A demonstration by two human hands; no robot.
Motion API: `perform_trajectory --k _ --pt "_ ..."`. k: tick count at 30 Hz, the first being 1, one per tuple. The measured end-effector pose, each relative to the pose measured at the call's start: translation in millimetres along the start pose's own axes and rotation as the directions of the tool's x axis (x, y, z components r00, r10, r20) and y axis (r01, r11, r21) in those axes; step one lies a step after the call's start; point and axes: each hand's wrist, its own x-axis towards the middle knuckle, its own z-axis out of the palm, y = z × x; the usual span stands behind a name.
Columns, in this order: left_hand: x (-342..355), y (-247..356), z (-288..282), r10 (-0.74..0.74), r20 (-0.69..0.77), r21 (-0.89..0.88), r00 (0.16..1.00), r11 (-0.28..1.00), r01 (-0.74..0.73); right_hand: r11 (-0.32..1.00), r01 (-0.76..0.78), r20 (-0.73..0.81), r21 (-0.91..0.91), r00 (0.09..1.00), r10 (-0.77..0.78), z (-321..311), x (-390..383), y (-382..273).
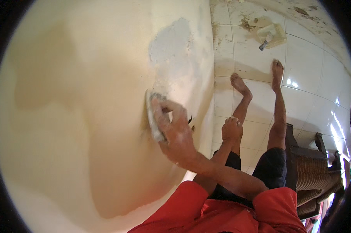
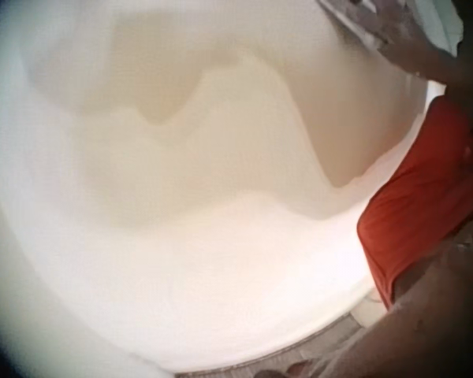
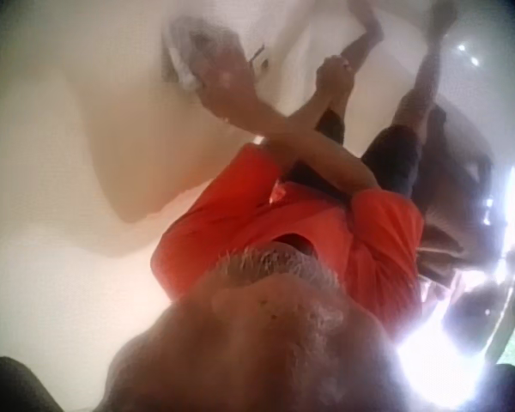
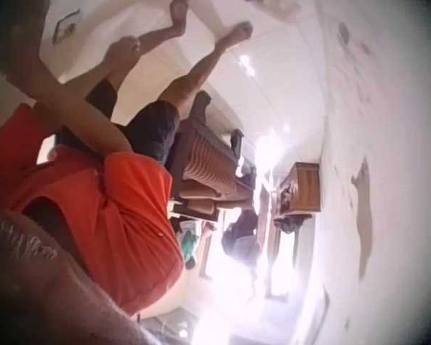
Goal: The person scrapes a damaged wall using a scraper and applies a filler substance to the surface using a spreader and their hands.
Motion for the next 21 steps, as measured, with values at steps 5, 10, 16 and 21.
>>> perform_trajectory --k 5,10,16,21 --pt "-15 -7 6 0.037 -0.036 -0.083 0.999 0.996 -0.039 0.996 0.074 0.192 0.045 0.978 -0.081 -13 -52 -28" --pt "-34 -22 4 0.145 -0.068 -0.067 0.987 0.987 -0.149 0.998 -0.039 0.045 -0.04 0.998 0.041 -1 -67 -35" --pt "-40 -25 -28 0.192 0.101 -0.071 0.976 0.98 -0.185 0.973 0.204 0.183 0.108 0.958 -0.221 -27 -111 -61" --pt "-63 1 -75 0.103 0.227 -0.153 0.968 0.986 -0.069 0.922 -0.379 0.058 0.073 0.925 0.376 -80 -89 -21"
